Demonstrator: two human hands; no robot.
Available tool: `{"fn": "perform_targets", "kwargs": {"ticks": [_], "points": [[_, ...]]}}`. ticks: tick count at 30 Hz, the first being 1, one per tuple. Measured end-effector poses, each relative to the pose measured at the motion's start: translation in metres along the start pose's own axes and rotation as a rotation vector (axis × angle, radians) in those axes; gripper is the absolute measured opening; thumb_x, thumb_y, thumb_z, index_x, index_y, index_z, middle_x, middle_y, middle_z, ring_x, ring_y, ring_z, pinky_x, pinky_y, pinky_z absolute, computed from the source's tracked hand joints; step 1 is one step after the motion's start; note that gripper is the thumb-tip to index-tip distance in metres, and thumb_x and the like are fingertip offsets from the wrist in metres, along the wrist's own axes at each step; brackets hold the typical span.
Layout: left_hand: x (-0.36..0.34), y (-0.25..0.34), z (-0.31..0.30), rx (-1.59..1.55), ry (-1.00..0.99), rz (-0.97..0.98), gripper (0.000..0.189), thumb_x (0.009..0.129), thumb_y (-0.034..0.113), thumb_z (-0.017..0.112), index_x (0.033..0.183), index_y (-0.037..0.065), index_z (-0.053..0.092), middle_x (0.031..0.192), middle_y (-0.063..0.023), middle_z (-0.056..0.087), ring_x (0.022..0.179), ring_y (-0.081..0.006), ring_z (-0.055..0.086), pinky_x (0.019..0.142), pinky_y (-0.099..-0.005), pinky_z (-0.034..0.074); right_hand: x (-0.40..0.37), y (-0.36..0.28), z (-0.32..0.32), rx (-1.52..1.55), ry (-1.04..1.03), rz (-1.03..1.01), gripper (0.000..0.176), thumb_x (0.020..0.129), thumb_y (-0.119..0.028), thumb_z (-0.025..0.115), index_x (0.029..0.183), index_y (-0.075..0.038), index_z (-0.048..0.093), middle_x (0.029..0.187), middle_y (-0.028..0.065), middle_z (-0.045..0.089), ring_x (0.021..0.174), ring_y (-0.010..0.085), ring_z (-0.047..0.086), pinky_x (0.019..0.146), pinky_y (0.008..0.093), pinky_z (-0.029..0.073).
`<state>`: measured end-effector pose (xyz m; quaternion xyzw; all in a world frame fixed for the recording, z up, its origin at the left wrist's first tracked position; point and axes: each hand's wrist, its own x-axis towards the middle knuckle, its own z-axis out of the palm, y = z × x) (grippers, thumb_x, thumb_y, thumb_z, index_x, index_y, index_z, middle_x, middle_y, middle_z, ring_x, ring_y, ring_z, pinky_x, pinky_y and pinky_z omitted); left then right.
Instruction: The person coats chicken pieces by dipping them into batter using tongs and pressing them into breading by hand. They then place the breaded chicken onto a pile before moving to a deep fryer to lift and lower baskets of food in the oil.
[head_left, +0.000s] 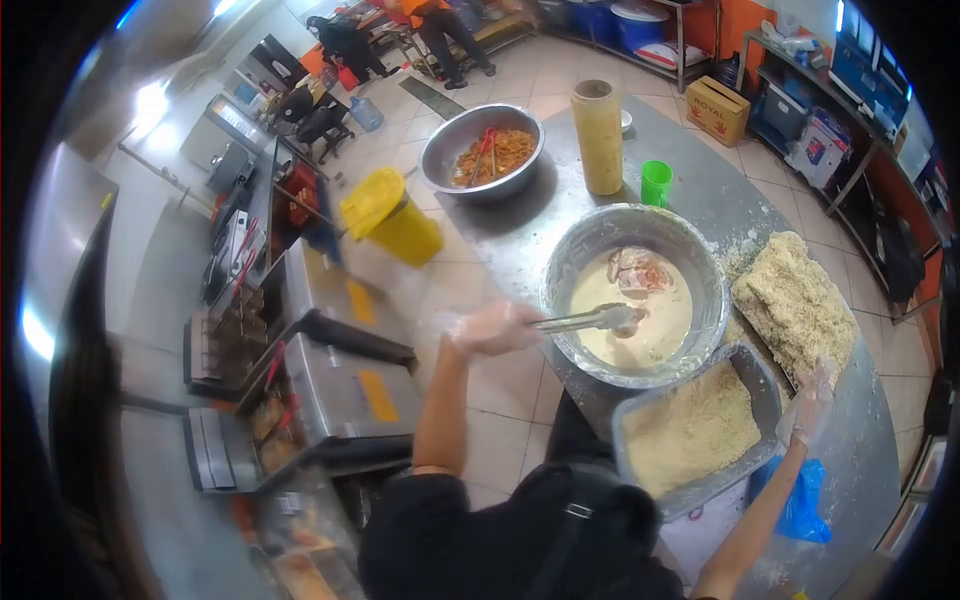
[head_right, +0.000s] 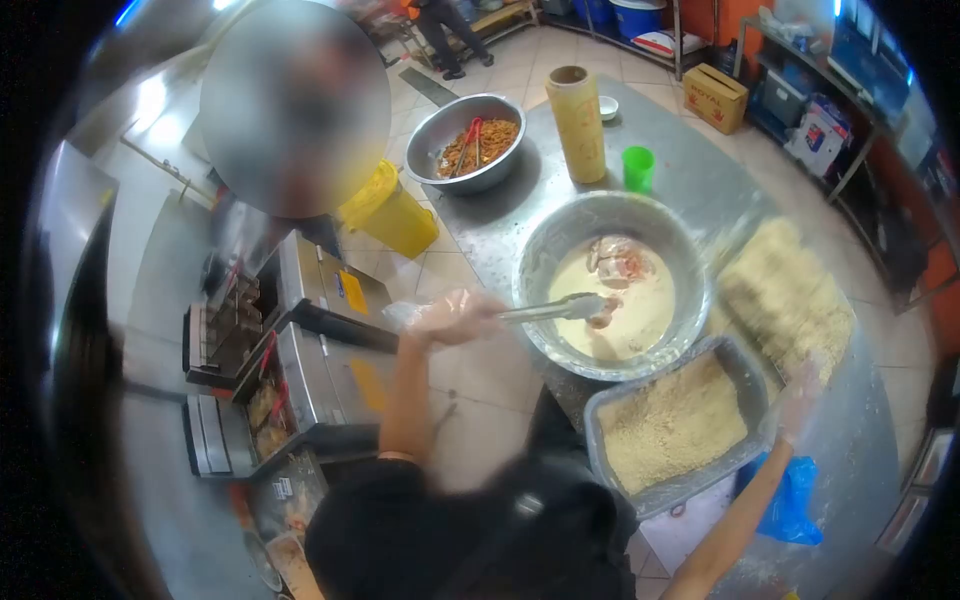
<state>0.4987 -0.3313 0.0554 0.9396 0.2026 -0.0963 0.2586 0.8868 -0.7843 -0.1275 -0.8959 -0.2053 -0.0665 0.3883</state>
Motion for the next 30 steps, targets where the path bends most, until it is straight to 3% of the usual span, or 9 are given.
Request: {"fn": "perform_targets", "kwargs": {"ticks": [4, 6, 9, 11, 13, 16, 18, 25, 30], "points": [[0.014, -0.018, 0.022, 0.123, 0.119, 0.075, 0.033, 0.083, 0.028, 0.06, 0.109, 0.011, 0.069, 0.093, -0.0141, 0.07, 0.084, -0.0322, 0.067, 0.078, -0.0428, 0.052, -0.01, -0.01, -0.003, -0.169, 0.026, -0.127, 0.042, 0.103, -0.03, 0.043, 0.137, -0.007, 0.051, 0.127, 0.0071, 0.063, 0.094, 0.0129, 0.065, 0.084, 0.0275, 0.05], [0.017, -0.009, 0.018, 0.105, 0.086, 0.079, 0.033, 0.083, 0.029, 0.06, 0.109, 0.011, 0.069, 0.094, -0.0137, 0.07, 0.085, -0.0324, 0.067, 0.078, -0.0433, 0.052, -0.011, -0.06, -0.013, 0.122, -0.029, 0.259, 0.041, 0.103, -0.029, 0.042, 0.137, -0.007, 0.051, 0.125, 0.0103, 0.063, 0.095, 0.0154, 0.066, 0.087, 0.0287, 0.049], [0.036, -0.009, 0.027, 0.153, 0.091, 0.048, 0.033, 0.085, 0.03, 0.058, 0.107, 0.009, 0.069, 0.096, -0.0148, 0.069, 0.088, -0.0338, 0.066, 0.079, -0.0453, 0.051, -0.005, -0.029, -0.008, 0.242, -0.062, 0.314, 0.039, 0.1, -0.024, 0.048, 0.135, -0.008, 0.053, 0.128, 0.0133, 0.061, 0.106, 0.0212, 0.064, 0.093, 0.0317, 0.047], [0.075, -0.042, 0.048, 0.385, 0.038, -0.046, 0.032, 0.089, 0.029, 0.053, 0.106, 0.005, 0.067, 0.098, -0.0156, 0.068, 0.089, -0.0338, 0.065, 0.079, -0.0467, 0.051, -0.002, 0.013, 0.007, -0.285, 0.083, -0.245, 0.04, 0.095, -0.021, 0.054, 0.133, -0.007, 0.055, 0.13, 0.0142, 0.059, 0.115, 0.0242, 0.059, 0.097, 0.0333, 0.045], [0.118, -0.089, 0.089, 0.838, -0.088, -0.007, 0.029, 0.092, 0.023, 0.047, 0.105, 0.003, 0.064, 0.099, -0.0155, 0.066, 0.088, -0.0303, 0.066, 0.075, -0.0442, 0.052, -0.001, 0.04, 0.008, -0.452, 0.039, -0.333, 0.043, 0.09, -0.018, 0.057, 0.131, -0.005, 0.056, 0.133, 0.0142, 0.057, 0.121, 0.0245, 0.056, 0.099, 0.0352, 0.044], [0.109, -0.047, 0.062, 0.639, -0.044, -0.17, 0.026, 0.089, 0.019, 0.051, 0.104, 0.003, 0.064, 0.094, -0.016, 0.067, 0.082, -0.0297, 0.066, 0.071, -0.0415, 0.053, -0.011, 0.027, 0.0, -0.733, 0.058, -0.374, 0.043, 0.095, -0.026, 0.055, 0.131, -0.003, 0.056, 0.133, 0.0123, 0.058, 0.114, 0.0236, 0.061, 0.095, 0.0333, 0.047], [0.104, -0.056, 0.068, 0.605, 0.045, -0.168, 0.025, 0.089, 0.021, 0.053, 0.101, 0.003, 0.065, 0.092, -0.0157, 0.067, 0.081, -0.0298, 0.066, 0.072, -0.0414, 0.053, -0.013, -0.031, -0.013, 0.278, -0.057, 0.276, 0.05, 0.099, -0.039, 0.05, 0.132, -0.002, 0.055, 0.133, 0.0095, 0.058, 0.105, 0.0213, 0.065, 0.09, 0.0315, 0.049], [0.079, -0.052, 0.047, 0.65, 0.191, -0.222, 0.023, 0.088, 0.022, 0.054, 0.096, 0.005, 0.067, 0.089, -0.0152, 0.067, 0.082, -0.0303, 0.066, 0.071, -0.0422, 0.052, -0.018, -0.056, -0.017, 0.433, -0.059, 0.419, 0.061, 0.099, -0.049, 0.046, 0.137, -0.001, 0.049, 0.136, 0.0092, 0.055, 0.099, 0.0205, 0.066, 0.085, 0.0304, 0.05], [0.067, -0.007, 0.042, 0.451, 0.05, -0.297, 0.029, 0.087, 0.027, 0.055, 0.1, 0.004, 0.066, 0.095, -0.0187, 0.067, 0.09, -0.0345, 0.065, 0.079, -0.0462, 0.05, -0.02, -0.049, 0.0, 0.558, -0.067, 0.403, 0.061, 0.099, -0.049, 0.045, 0.138, -0.001, 0.048, 0.138, 0.0094, 0.053, 0.098, 0.021, 0.067, 0.083, 0.0304, 0.051]]}}
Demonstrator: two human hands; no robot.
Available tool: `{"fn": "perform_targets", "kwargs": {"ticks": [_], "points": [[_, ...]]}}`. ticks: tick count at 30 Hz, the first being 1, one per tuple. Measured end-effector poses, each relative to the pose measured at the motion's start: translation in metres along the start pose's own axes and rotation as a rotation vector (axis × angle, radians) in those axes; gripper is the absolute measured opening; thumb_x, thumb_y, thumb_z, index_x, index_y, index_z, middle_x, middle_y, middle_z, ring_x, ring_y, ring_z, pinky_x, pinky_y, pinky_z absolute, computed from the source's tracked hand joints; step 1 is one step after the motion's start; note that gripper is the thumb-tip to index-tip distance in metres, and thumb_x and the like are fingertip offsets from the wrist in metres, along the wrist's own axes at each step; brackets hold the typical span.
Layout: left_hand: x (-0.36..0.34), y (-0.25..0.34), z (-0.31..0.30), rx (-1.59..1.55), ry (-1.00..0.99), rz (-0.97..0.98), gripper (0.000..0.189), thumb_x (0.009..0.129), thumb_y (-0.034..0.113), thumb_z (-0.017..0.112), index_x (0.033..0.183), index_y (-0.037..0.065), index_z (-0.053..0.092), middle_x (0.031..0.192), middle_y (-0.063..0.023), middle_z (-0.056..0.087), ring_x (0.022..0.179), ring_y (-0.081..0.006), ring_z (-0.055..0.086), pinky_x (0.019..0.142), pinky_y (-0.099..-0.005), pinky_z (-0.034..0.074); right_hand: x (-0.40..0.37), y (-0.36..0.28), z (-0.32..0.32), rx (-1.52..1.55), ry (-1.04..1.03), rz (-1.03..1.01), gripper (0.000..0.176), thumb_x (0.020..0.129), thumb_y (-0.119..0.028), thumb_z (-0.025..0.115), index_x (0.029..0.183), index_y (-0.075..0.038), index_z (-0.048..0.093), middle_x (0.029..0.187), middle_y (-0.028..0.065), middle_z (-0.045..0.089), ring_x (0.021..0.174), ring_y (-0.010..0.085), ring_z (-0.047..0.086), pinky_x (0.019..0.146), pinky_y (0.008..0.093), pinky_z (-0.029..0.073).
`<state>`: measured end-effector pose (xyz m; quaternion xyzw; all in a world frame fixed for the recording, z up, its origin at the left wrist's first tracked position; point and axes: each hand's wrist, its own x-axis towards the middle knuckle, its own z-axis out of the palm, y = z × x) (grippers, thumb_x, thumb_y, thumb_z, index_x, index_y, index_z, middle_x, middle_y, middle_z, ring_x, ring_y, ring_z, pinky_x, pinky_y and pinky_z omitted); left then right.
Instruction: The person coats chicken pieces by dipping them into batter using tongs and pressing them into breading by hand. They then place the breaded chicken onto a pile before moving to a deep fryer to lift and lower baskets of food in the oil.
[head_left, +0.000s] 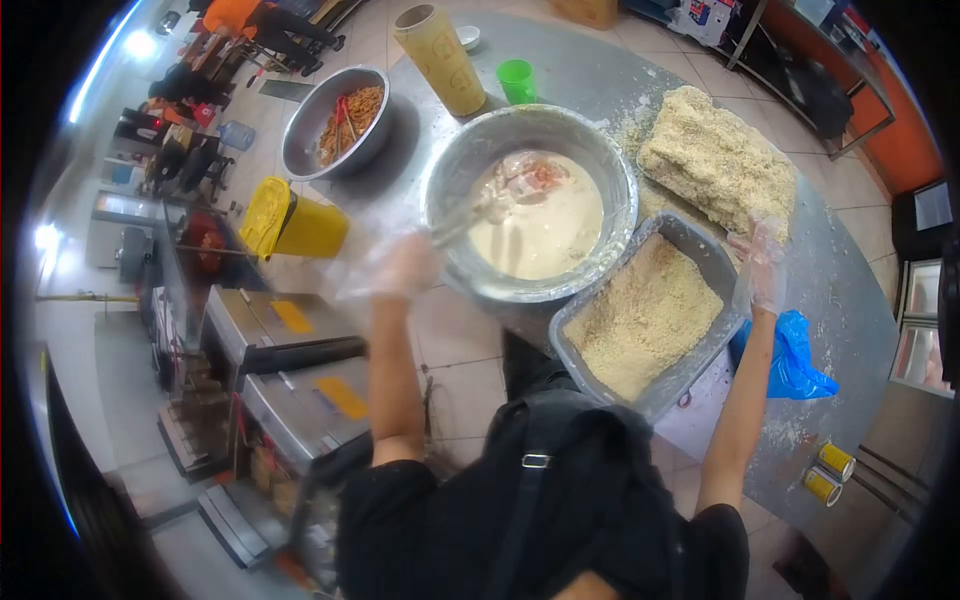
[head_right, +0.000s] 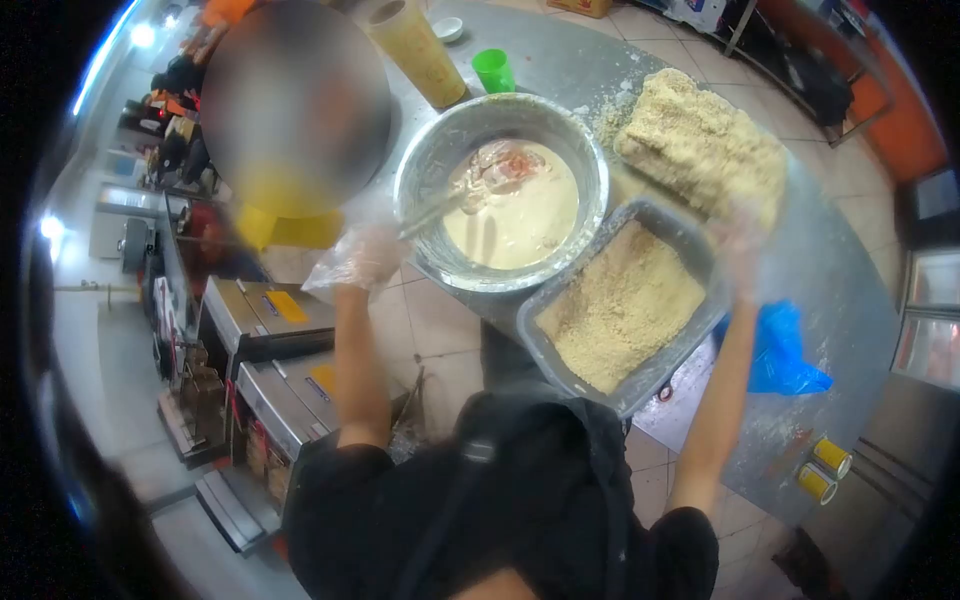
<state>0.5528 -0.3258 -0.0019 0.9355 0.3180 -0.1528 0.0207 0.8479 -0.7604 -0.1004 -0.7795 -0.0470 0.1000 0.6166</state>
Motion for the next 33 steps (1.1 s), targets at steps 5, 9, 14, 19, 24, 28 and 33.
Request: {"fn": "perform_targets", "kwargs": {"ticks": [5, 9, 14, 19, 24, 28, 33], "points": [[0.016, 0.021, 0.02, -0.086, -0.009, -0.021, 0.035, 0.083, 0.03, 0.058, 0.102, 0.002, 0.068, 0.094, -0.021, 0.069, 0.089, -0.0375, 0.066, 0.082, -0.0476, 0.05, -0.008, -0.007, 0.011, 0.0, -0.046, -0.022, 0.062, 0.098, -0.05, 0.045, 0.138, -0.003, 0.048, 0.137, 0.0097, 0.054, 0.097, 0.0208, 0.067, 0.082, 0.0302, 0.051], [0.015, 0.018, 0.002, 0.007, -0.226, 0.043, 0.037, 0.083, 0.031, 0.056, 0.104, 0.002, 0.068, 0.1, -0.0222, 0.068, 0.093, -0.0373, 0.065, 0.084, -0.0466, 0.05, -0.007, -0.005, -0.002, -0.15, -0.083, -0.031, 0.063, 0.097, -0.052, 0.046, 0.138, -0.003, 0.049, 0.135, 0.0104, 0.055, 0.096, 0.0206, 0.067, 0.081, 0.0299, 0.051], [0.023, 0.012, -0.015, -0.189, -0.119, -0.103, 0.038, 0.087, 0.033, 0.055, 0.094, 0.0, 0.07, 0.093, -0.0215, 0.069, 0.087, -0.0358, 0.067, 0.08, -0.0461, 0.05, -0.011, -0.016, 0.005, -0.019, -0.069, -0.004, 0.064, 0.097, -0.053, 0.046, 0.136, -0.002, 0.05, 0.133, 0.0104, 0.057, 0.095, 0.0204, 0.067, 0.082, 0.0301, 0.051], [0.077, 0.003, 0.041, -0.064, -0.019, 0.042, 0.039, 0.081, 0.031, 0.055, 0.098, 0.0, 0.07, 0.104, -0.0234, 0.067, 0.098, -0.0385, 0.065, 0.084, -0.0454, 0.05, -0.001, -0.007, 0.007, -0.324, -0.133, -0.077, 0.063, 0.097, -0.054, 0.045, 0.133, -0.002, 0.053, 0.128, 0.0092, 0.06, 0.092, 0.02, 0.067, 0.083, 0.0303, 0.051], [0.082, -0.029, 0.079, 0.177, 0.307, 0.157, 0.034, 0.083, 0.027, 0.052, 0.095, 0.0, 0.069, 0.095, -0.0194, 0.069, 0.092, -0.036, 0.067, 0.077, -0.0456, 0.052, -0.007, -0.002, 0.004, -0.183, -0.064, -0.118, 0.062, 0.097, -0.054, 0.045, 0.13, -0.003, 0.057, 0.121, 0.0072, 0.064, 0.09, 0.0167, 0.067, 0.08, 0.0288, 0.05], [0.036, -0.013, -0.016, 0.229, -0.105, 0.139, 0.03, 0.085, 0.024, 0.053, 0.097, 0.002, 0.07, 0.097, -0.0182, 0.069, 0.089, -0.0336, 0.067, 0.076, -0.0448, 0.052, -0.005, 0.007, -0.003, -0.2, -0.039, -0.097, 0.061, 0.097, -0.054, 0.047, 0.129, -0.002, 0.058, 0.12, 0.007, 0.065, 0.088, 0.0158, 0.067, 0.079, 0.0288, 0.051], [0.045, -0.003, -0.006, -0.023, -0.194, -0.057, 0.035, 0.085, 0.025, 0.052, 0.104, 0.0, 0.069, 0.111, -0.0223, 0.066, 0.103, -0.0343, 0.064, 0.089, -0.0448, 0.049, 0.003, 0.022, 0.006, -0.217, -0.055, -0.056, 0.058, 0.097, -0.05, 0.05, 0.127, -0.002, 0.059, 0.118, 0.0071, 0.066, 0.085, 0.0154, 0.065, 0.082, 0.028, 0.05]]}}
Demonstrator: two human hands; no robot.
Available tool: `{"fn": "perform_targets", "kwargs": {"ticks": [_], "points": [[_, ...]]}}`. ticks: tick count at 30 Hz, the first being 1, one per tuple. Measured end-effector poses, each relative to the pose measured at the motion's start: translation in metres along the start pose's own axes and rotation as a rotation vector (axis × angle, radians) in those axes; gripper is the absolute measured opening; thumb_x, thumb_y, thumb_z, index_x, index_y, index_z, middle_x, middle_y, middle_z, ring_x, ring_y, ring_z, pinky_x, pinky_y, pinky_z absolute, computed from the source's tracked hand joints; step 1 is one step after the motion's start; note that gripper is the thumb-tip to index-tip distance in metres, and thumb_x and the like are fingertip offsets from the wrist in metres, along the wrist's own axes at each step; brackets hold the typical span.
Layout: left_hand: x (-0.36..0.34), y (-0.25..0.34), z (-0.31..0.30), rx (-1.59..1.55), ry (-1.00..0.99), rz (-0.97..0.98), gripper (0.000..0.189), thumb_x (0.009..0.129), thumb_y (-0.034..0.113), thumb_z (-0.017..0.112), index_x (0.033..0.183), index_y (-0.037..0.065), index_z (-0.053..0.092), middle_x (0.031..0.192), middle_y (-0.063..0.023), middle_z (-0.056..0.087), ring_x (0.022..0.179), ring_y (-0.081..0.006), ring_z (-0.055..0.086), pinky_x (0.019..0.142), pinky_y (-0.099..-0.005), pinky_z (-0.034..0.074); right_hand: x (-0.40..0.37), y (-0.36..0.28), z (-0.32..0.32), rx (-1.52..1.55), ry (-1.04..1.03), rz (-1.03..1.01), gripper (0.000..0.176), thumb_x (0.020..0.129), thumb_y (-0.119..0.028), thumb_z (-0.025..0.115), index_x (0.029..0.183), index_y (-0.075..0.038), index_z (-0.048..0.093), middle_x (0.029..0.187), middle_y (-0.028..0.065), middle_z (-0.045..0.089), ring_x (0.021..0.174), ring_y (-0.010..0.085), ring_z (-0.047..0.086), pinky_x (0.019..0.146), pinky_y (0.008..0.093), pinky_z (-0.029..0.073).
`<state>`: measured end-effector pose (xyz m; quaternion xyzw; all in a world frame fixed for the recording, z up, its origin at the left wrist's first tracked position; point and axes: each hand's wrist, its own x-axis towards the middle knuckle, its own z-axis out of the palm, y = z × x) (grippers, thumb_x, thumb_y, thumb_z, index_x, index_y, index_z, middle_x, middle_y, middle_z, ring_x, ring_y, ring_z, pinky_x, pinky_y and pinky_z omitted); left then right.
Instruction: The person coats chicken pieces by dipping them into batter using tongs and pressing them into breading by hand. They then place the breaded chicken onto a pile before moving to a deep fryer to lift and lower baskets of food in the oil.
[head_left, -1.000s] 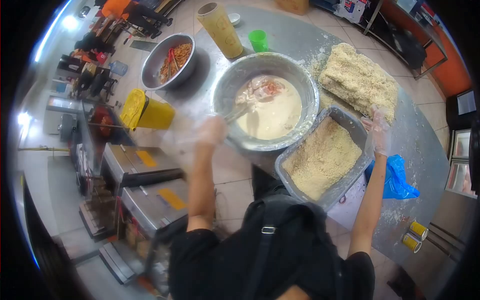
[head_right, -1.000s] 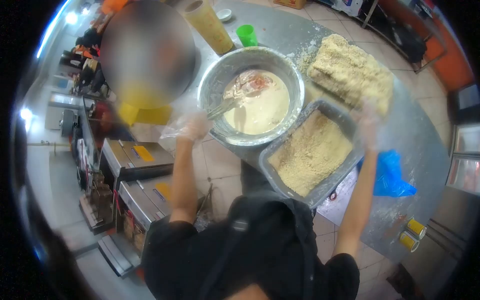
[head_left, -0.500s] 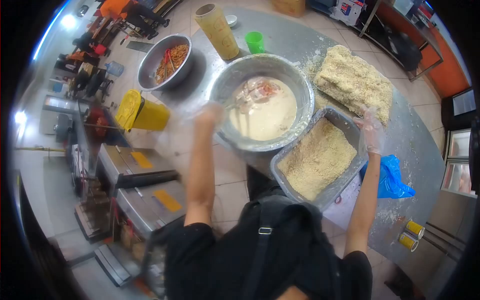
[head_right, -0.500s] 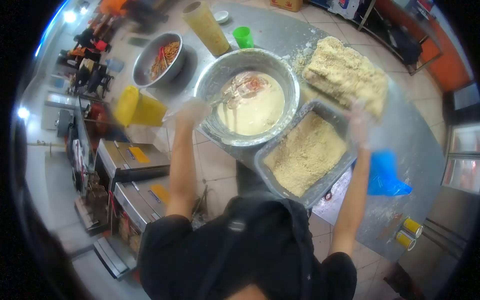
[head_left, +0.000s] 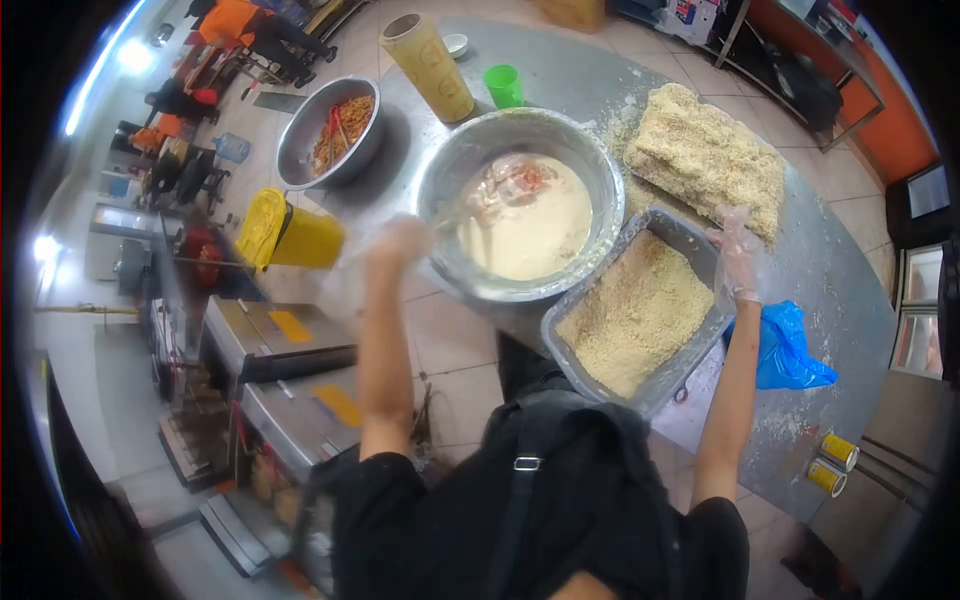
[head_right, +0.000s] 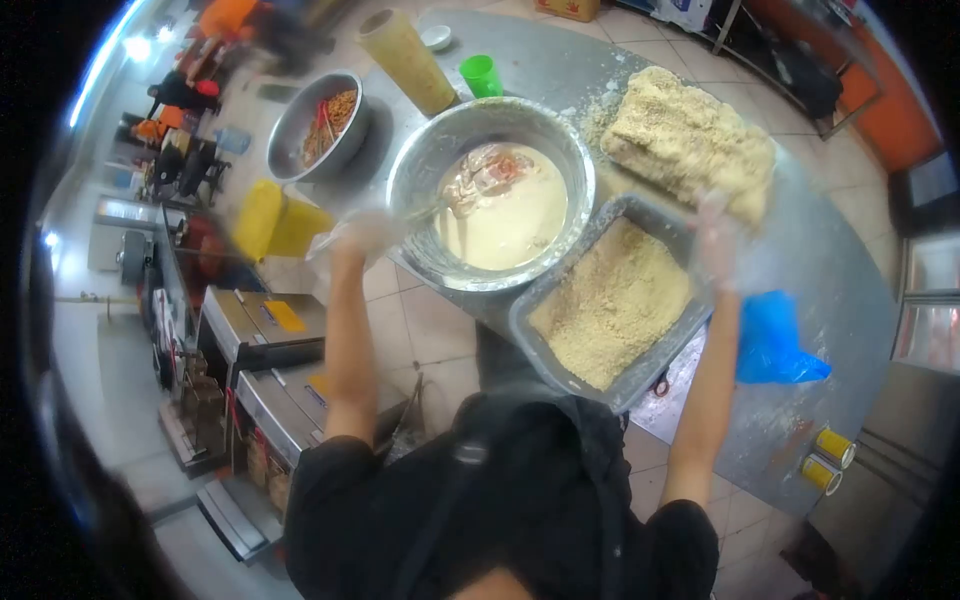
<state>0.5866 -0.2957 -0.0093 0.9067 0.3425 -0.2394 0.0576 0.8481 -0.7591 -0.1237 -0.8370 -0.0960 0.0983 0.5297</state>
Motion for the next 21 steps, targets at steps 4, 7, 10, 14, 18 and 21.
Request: {"fn": "perform_targets", "kwargs": {"ticks": [4, 7, 10, 14, 18, 21], "points": [[0.009, 0.04, -0.004, 0.046, -0.063, 0.063, 0.04, 0.085, 0.028, 0.052, 0.109, 0.0, 0.067, 0.116, -0.0229, 0.064, 0.11, -0.0353, 0.061, 0.095, -0.0465, 0.045, 0.016, 0.028, 0.002, -0.224, 0.033, -0.204, 0.055, 0.098, -0.046, 0.05, 0.129, -0.001, 0.058, 0.119, 0.0094, 0.066, 0.088, 0.0156, 0.065, 0.085, 0.028, 0.049], [0.043, 0.033, 0.05, 0.147, 0.097, 0.089, 0.034, 0.085, 0.023, 0.054, 0.107, 0.002, 0.068, 0.11, -0.0207, 0.066, 0.104, -0.0346, 0.063, 0.092, -0.0478, 0.046, 0.003, 0.006, 0.0, -0.175, -0.056, -0.191, 0.054, 0.099, -0.043, 0.05, 0.13, 0.001, 0.056, 0.122, 0.0119, 0.064, 0.091, 0.0163, 0.065, 0.087, 0.029, 0.05], [0.036, 0.029, 0.069, 0.252, 0.402, 0.188, 0.028, 0.085, 0.018, 0.055, 0.105, 0.004, 0.069, 0.102, -0.0186, 0.067, 0.097, -0.0336, 0.064, 0.086, -0.0475, 0.047, -0.004, -0.007, 0.002, 0.048, -0.048, -0.092, 0.054, 0.099, -0.042, 0.048, 0.131, 0.001, 0.054, 0.123, 0.0126, 0.063, 0.093, 0.0165, 0.065, 0.088, 0.0296, 0.05], [-0.002, 0.026, 0.025, 0.047, 0.141, 0.064, 0.025, 0.089, 0.019, 0.051, 0.101, 0.004, 0.068, 0.096, -0.0187, 0.066, 0.091, -0.0342, 0.063, 0.081, -0.0446, 0.049, -0.005, 0.001, -0.005, 0.11, -0.072, -0.088, 0.056, 0.1, -0.042, 0.048, 0.132, 0.003, 0.053, 0.124, 0.0125, 0.063, 0.093, 0.0165, 0.065, 0.089, 0.0303, 0.05], [-0.012, -0.029, 0.046, 0.338, 0.237, 0.476, 0.027, 0.089, 0.022, 0.052, 0.096, 0.002, 0.069, 0.081, -0.0205, 0.067, 0.079, -0.0342, 0.067, 0.07, -0.0444, 0.051, -0.003, 0.009, -0.005, 0.033, -0.057, -0.113, 0.056, 0.099, -0.041, 0.049, 0.131, 0.005, 0.052, 0.124, 0.0122, 0.063, 0.092, 0.0162, 0.064, 0.089, 0.0303, 0.05], [-0.059, -0.029, 0.033, -0.319, 0.188, 0.153, 0.027, 0.093, 0.025, 0.053, 0.097, 0.003, 0.067, 0.066, -0.0131, 0.06, 0.058, -0.0255, 0.06, 0.054, -0.0378, 0.048, -0.007, 0.004, -0.004, 0.025, -0.056, -0.079, 0.055, 0.098, -0.04, 0.051, 0.129, 0.005, 0.054, 0.122, 0.0115, 0.064, 0.089, 0.0159, 0.064, 0.087, 0.03, 0.05]]}}
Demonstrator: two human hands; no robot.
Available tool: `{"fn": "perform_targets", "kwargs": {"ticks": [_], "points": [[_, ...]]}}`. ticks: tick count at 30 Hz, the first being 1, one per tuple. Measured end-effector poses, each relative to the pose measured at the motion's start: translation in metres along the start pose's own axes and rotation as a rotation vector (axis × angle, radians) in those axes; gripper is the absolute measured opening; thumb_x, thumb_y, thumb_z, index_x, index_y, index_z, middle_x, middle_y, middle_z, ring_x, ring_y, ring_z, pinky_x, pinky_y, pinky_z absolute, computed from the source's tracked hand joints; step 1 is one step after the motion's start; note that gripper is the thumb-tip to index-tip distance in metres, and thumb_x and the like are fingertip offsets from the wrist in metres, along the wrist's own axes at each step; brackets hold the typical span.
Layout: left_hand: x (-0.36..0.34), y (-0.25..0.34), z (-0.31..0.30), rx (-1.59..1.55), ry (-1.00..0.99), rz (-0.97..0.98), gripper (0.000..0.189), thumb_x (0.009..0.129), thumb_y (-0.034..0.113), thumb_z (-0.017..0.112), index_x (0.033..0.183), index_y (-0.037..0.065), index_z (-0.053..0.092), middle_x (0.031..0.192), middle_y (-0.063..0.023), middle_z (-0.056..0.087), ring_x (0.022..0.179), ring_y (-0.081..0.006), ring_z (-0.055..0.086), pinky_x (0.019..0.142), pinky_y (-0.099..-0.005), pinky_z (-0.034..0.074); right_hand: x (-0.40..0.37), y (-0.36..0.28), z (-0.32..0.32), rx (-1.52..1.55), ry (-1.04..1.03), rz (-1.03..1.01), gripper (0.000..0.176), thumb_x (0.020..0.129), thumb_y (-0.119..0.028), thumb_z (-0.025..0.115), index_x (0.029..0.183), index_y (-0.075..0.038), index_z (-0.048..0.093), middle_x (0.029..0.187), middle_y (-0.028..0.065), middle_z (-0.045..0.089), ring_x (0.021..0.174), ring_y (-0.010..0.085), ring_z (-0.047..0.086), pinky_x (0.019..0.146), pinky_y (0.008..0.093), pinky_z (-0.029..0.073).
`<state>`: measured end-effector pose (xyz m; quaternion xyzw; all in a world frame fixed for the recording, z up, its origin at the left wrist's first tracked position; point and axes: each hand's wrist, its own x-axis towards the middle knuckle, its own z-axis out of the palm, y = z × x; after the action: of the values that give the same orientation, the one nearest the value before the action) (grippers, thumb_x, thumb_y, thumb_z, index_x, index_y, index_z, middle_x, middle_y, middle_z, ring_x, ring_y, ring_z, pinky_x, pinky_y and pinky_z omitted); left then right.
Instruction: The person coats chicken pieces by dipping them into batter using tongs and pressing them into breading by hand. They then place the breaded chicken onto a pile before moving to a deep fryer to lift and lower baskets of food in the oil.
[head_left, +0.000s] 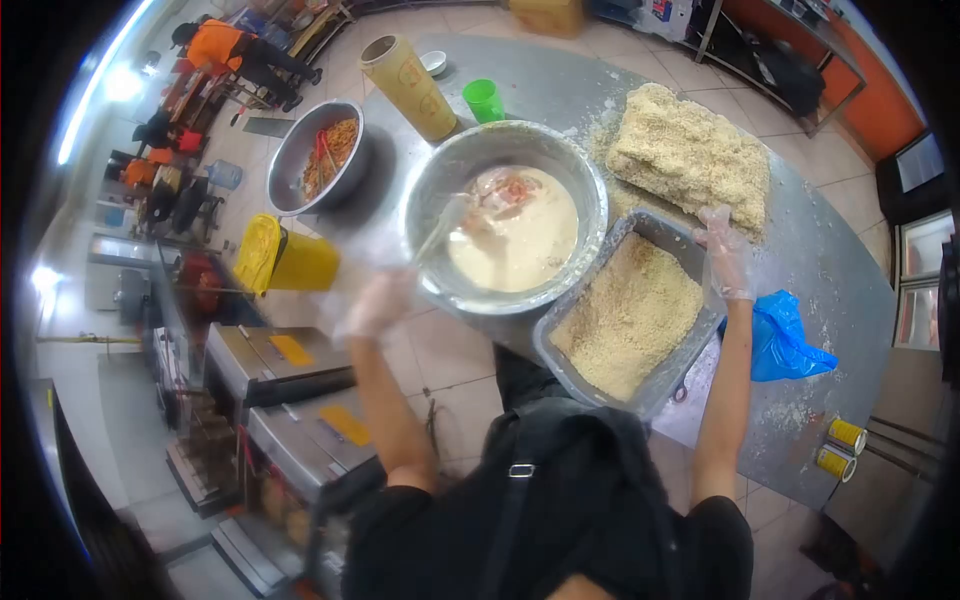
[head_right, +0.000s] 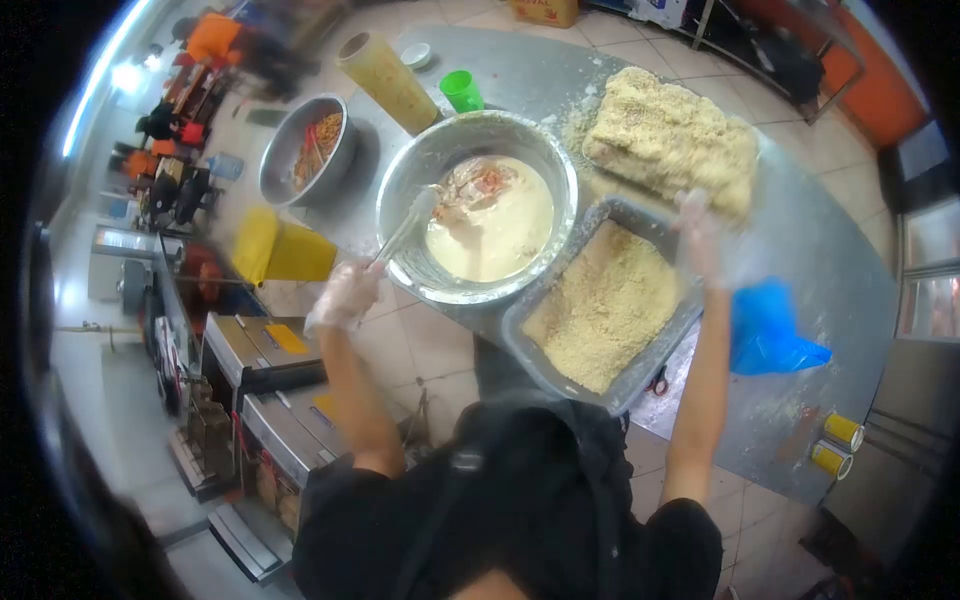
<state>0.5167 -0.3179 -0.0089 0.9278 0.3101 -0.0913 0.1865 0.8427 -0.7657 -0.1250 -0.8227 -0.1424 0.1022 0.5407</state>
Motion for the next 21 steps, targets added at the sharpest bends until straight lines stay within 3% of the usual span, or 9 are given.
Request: {"fn": "perform_targets", "kwargs": {"ticks": [3, 5, 6, 9, 10, 12, 15, 18, 21], "points": [[-0.003, -0.041, 0.009, -0.392, -0.067, 0.188, 0.027, 0.095, 0.028, 0.054, 0.099, 0.004, 0.066, 0.058, -0.0034, 0.05, 0.045, -0.0132, 0.046, 0.041, -0.029, 0.038, 0.004, 0.002, -0.001, -0.079, 0.003, -0.006, 0.052, 0.098, -0.039, 0.052, 0.128, 0.004, 0.056, 0.121, 0.0107, 0.065, 0.088, 0.0157, 0.064, 0.086, 0.03, 0.05], [-0.019, -0.001, -0.021, -0.897, -0.215, -0.323, 0.028, 0.097, 0.029, 0.052, 0.098, 0.005, 0.066, 0.059, 0.0018, 0.048, 0.042, -0.0041, 0.036, 0.037, -0.0213, 0.027, 0.007, 0.004, -0.002, -0.137, 0.01, -0.034, 0.05, 0.098, -0.038, 0.052, 0.127, 0.002, 0.058, 0.12, 0.0099, 0.066, 0.086, 0.0156, 0.065, 0.085, 0.0299, 0.05], [-0.019, 0.004, -0.023, -0.897, -0.216, -0.321, 0.028, 0.097, 0.029, 0.052, 0.098, 0.005, 0.066, 0.059, 0.0018, 0.048, 0.042, -0.0041, 0.036, 0.037, -0.0213, 0.027, 0.005, 0.0, -0.001, -0.153, 0.016, -0.046, 0.049, 0.098, -0.037, 0.052, 0.127, 0.002, 0.058, 0.119, 0.0096, 0.066, 0.086, 0.0155, 0.065, 0.085, 0.0298, 0.05], [0.002, -0.021, -0.009, -0.611, -0.183, -0.356, 0.03, 0.096, 0.031, 0.053, 0.099, 0.004, 0.065, 0.06, -0.005, 0.057, 0.044, -0.0132, 0.049, 0.041, -0.0288, 0.038, -0.003, -0.01, 0.004, -0.042, 0.055, -0.032, 0.048, 0.098, -0.038, 0.052, 0.127, 0.0, 0.058, 0.12, 0.009, 0.066, 0.086, 0.0155, 0.065, 0.087, 0.0293, 0.048], [0.031, -0.077, 0.023, -0.021, -0.078, 0.047, 0.033, 0.096, 0.034, 0.053, 0.1, 0.003, 0.065, 0.064, -0.0097, 0.061, 0.05, -0.0201, 0.055, 0.047, -0.034, 0.043, -0.003, -0.007, 0.003, -0.043, 0.048, -0.031, 0.048, 0.098, -0.038, 0.052, 0.127, 0.0, 0.058, 0.12, 0.009, 0.066, 0.086, 0.0155, 0.065, 0.087, 0.0293, 0.048], [0.037, -0.087, 0.028, 0.571, 0.032, 0.437, 0.036, 0.095, 0.036, 0.053, 0.101, 0.002, 0.064, 0.069, -0.0144, 0.065, 0.056, -0.0269, 0.062, 0.053, -0.0392, 0.048, 0.0, -0.001, 0.002, -0.015, 0.0, -0.065, 0.049, 0.098, -0.039, 0.051, 0.128, 0.0, 0.058, 0.12, 0.0094, 0.066, 0.086, 0.0159, 0.065, 0.088, 0.0291, 0.047], [0.014, -0.001, -0.014, 0.625, -0.063, 0.091, 0.041, 0.095, 0.039, 0.051, 0.1, 0.001, 0.064, 0.082, -0.0201, 0.068, 0.076, -0.0359, 0.066, 0.07, -0.0469, 0.051, -0.006, -0.027, 0.001, -0.108, 0.023, -0.001, 0.05, 0.098, -0.04, 0.05, 0.128, -0.001, 0.058, 0.121, 0.0094, 0.065, 0.089, 0.0164, 0.065, 0.089, 0.0293, 0.047], [0.011, 0.021, -0.017, 0.438, -0.011, 0.117, 0.042, 0.094, 0.04, 0.051, 0.095, 0.001, 0.067, 0.087, -0.0213, 0.068, 0.081, -0.0378, 0.065, 0.072, -0.0479, 0.05, -0.01, -0.037, 0.002, -0.084, 0.027, 0.04, 0.05, 0.098, -0.041, 0.05, 0.127, -0.001, 0.058, 0.123, 0.0092, 0.065, 0.09, 0.0177, 0.067, 0.089, 0.0296, 0.047], [0.016, 0.043, -0.008, 0.365, -0.147, 0.05, 0.043, 0.094, 0.04, 0.051, 0.094, 0.001, 0.068, 0.094, -0.0232, 0.067, 0.087, -0.0398, 0.065, 0.078, -0.0482, 0.049, -0.005, -0.018, 0.003, -0.035, -0.028, -0.002, 0.05, 0.098, -0.041, 0.051, 0.126, 0.0, 0.06, 0.121, 0.0094, 0.065, 0.089, 0.019, 0.068, 0.089, 0.0297, 0.047]]}}
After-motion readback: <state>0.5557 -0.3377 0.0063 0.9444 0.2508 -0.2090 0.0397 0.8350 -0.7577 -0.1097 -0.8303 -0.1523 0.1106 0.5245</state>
